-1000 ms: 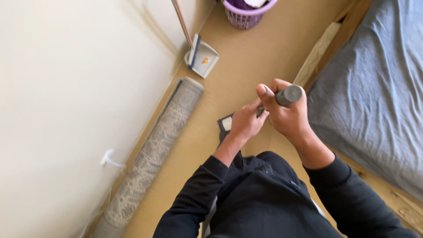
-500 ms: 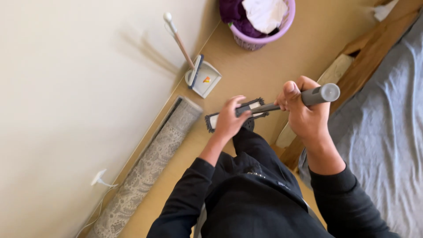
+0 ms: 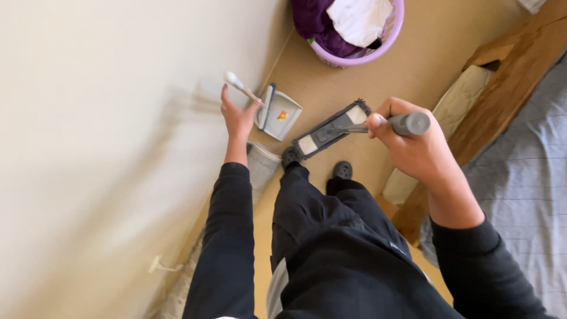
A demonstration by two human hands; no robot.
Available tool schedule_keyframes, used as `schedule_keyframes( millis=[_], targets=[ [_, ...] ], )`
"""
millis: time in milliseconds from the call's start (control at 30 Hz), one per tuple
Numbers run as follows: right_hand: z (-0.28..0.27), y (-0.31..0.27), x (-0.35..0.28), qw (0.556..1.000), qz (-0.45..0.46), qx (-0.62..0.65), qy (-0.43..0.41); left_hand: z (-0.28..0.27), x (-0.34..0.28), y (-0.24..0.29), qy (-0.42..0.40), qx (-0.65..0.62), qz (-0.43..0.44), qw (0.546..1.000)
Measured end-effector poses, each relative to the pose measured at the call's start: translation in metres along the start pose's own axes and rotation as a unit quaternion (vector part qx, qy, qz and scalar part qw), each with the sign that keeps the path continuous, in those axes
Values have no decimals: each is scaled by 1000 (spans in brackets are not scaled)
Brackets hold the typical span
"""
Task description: Cleaning the floor of a small room using a mop and then a broom with a dustpan.
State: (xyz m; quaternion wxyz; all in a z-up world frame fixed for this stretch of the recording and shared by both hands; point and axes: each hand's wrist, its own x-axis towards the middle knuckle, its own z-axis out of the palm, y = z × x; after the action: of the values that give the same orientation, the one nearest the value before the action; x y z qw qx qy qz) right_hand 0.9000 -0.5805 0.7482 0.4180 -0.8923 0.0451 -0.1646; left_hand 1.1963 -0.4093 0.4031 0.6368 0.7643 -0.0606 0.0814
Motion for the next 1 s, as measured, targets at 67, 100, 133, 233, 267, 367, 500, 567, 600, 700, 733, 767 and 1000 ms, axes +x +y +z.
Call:
schedule_keyframes(
  millis=[67, 100, 133, 233, 267, 367, 500, 567, 600, 700, 733, 767, 1000],
  targets=[
    [7, -5, 13, 998, 49, -37, 7, -1, 31, -9, -35, 27, 11, 999],
    [9, -6, 16, 993, 95, -76, 4, 0, 40, -16, -63, 51, 16, 997],
    [12, -7, 22, 992, 101, -74, 9, 3, 53, -26, -70, 52, 16, 996],
    [15, -7, 32, 987, 134, -84, 26, 11, 75, -48, -141, 99, -9, 985],
    [14, -5, 33, 986, 136, -88, 34, 13, 78, -50, -155, 127, -27, 979],
    [13, 2, 33, 982, 153, -87, 62, 17, 75, -59, -165, 166, -47, 971],
    [14, 14, 30, 976, 164, -59, 128, 30, 76, -77, -139, 161, -20, 977],
    [15, 17, 28, 971, 178, -56, 149, 39, 80, -85, -141, 138, -29, 980],
    [15, 18, 27, 967, 186, -50, 165, 41, 81, -89, -135, 117, -41, 983],
    [15, 25, 24, 965, 159, 11, 207, 46, 83, -97, -113, 68, -23, 991],
    [12, 29, 25, 965, 160, 11, 208, 46, 82, -96, -114, 68, -23, 991],
    [10, 32, 26, 960, 161, 36, 225, 46, 81, -95, -109, 43, -10, 993],
    [-18, 30, 43, 960, 170, -10, 221, 11, 55, -42, -129, 0, -17, 992]
  ],
)
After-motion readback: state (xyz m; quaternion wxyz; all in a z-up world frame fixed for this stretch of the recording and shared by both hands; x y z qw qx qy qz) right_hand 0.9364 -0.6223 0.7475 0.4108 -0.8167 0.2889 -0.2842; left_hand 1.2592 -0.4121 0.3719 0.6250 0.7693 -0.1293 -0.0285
